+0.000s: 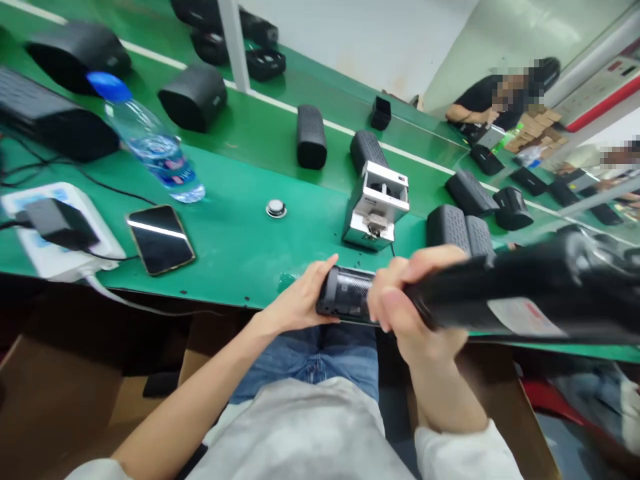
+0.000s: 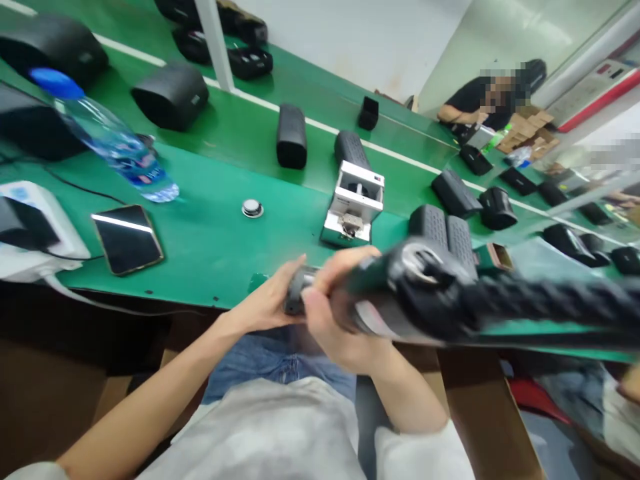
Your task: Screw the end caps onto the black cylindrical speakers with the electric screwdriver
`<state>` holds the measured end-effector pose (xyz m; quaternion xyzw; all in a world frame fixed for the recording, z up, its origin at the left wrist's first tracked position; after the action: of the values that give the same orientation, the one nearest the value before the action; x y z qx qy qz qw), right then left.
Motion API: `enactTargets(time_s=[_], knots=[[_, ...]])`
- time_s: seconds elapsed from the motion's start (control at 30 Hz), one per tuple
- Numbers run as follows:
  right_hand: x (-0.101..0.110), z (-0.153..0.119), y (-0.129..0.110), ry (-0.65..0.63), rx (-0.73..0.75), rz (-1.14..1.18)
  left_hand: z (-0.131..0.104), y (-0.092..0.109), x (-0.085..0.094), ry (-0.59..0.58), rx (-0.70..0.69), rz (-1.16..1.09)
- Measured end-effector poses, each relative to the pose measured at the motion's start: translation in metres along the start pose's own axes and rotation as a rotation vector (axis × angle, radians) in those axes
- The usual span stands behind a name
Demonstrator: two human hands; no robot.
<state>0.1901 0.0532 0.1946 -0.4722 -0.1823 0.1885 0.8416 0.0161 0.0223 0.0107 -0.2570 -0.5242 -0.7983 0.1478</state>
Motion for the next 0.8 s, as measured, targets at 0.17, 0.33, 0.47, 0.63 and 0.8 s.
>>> enactTargets(time_s=[0.17,0.33,0.47,0.63,0.8], knots=[[-0.007,-0.001,0.000,-0.077,0.166,0.138,0.002,0.001,-0.002,-0.019,0.023,-0.008],[-0.008,0.001,-0.004,-0.066,0.158,0.127,0.002,0.003,0.000,-0.015,0.032,-0.020],[-0.007,0.002,-0.001,-0.080,0.168,0.150,0.002,0.003,0.001,-0.033,0.054,-0.014],[-0.004,-0.007,0.017,-0.049,0.112,0.042,-0.001,0.000,0.001,-0.010,0.077,0.000],[-0.007,-0.015,0.042,-0.044,0.090,-0.023,-0.002,-0.008,0.002,-0.019,0.074,0.029]])
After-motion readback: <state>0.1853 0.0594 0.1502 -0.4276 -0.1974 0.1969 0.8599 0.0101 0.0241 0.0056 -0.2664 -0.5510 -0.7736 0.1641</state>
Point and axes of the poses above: each hand's wrist, its own z-axis towards the middle knuckle, its own x-axis out of the back of the hand, y = z × x, the point moved 5 cm from there along z, towards the middle knuckle, and after that the axes turned 5 degrees about -y, right-handed, at the moved point
